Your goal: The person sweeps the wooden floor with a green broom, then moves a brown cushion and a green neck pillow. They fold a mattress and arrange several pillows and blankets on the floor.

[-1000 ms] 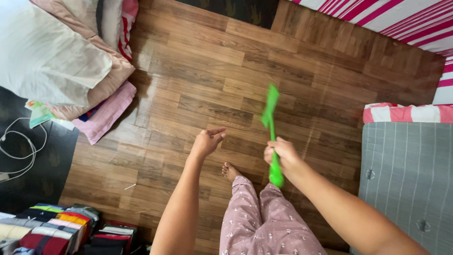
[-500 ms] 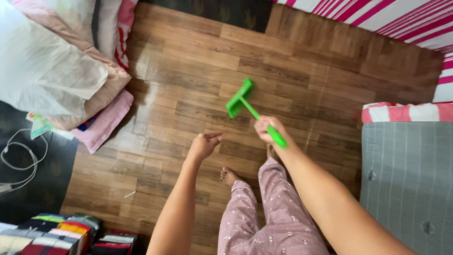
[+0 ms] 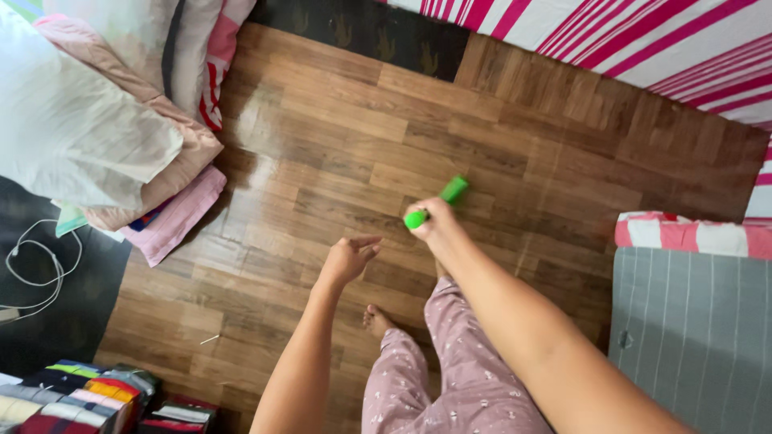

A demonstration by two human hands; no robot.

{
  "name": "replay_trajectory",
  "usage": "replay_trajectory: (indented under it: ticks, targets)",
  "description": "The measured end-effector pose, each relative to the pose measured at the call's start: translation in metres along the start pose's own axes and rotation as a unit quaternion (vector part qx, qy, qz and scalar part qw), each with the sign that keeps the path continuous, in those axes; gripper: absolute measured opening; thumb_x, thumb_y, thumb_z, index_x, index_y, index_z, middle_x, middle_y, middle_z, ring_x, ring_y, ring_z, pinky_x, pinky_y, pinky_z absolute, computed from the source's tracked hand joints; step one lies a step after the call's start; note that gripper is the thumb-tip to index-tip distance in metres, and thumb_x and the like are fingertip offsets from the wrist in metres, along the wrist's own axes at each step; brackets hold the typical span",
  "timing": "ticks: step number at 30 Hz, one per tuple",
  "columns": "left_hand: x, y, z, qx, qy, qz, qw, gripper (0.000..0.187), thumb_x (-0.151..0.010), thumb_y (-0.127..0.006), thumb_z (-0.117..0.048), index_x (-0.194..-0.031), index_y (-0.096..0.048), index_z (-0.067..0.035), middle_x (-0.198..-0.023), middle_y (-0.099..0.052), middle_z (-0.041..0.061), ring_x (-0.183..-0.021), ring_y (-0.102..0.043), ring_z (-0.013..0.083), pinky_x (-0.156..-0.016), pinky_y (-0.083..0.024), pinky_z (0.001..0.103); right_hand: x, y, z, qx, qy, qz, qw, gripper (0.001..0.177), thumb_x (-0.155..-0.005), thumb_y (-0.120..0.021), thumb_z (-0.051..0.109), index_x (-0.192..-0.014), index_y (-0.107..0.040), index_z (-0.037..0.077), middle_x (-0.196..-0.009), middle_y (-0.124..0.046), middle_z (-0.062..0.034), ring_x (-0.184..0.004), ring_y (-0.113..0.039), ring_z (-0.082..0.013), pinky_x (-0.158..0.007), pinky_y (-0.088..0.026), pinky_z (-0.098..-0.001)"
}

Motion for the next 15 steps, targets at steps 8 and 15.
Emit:
replay_trajectory:
  ticks: [8,15]
  targets:
    - [-0.060,-0.027,-0.046,0.031,0.111,0.006,0.993,0.035,-0.086,-0.076,-0.033,-0.120,-0.077,-0.021,-0.098,-0.080,0.016,-0.093,-0.078,0.0245,-0.084,-0.059,0.037,0.067,-0.047,0.063,0.254,0.052,0.063,0.964,0.011,-0.095,-0.056,0.018,-0.091,-0.046,0.016,-0.054,-0.042,0.0023,-0.038,-0.040,-0.0110,-0.031,-0.031,-0.0285]
    - [-0.116,-0.050,-0.103,0.105,0.102,0.025,0.989,0.031,-0.089,-0.073,-0.028,-0.118,-0.075,-0.016,-0.102,-0.081,0.012,-0.094,-0.079,0.0254,-0.083,-0.060,0.035,0.048,0.034,0.118,0.178,0.111,-0.156,0.965,0.013,-0.095,-0.053,0.009,-0.104,-0.045,0.013,-0.060,-0.046,-0.0007,-0.042,-0.044,-0.0128,-0.034,-0.034,-0.0289]
Point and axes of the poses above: each hand's wrist, its own x-axis away from the middle knuckle, its own y-axis out of the back of the hand, z = x × y, the point moved 4 cm from there along -x, towards the middle knuckle
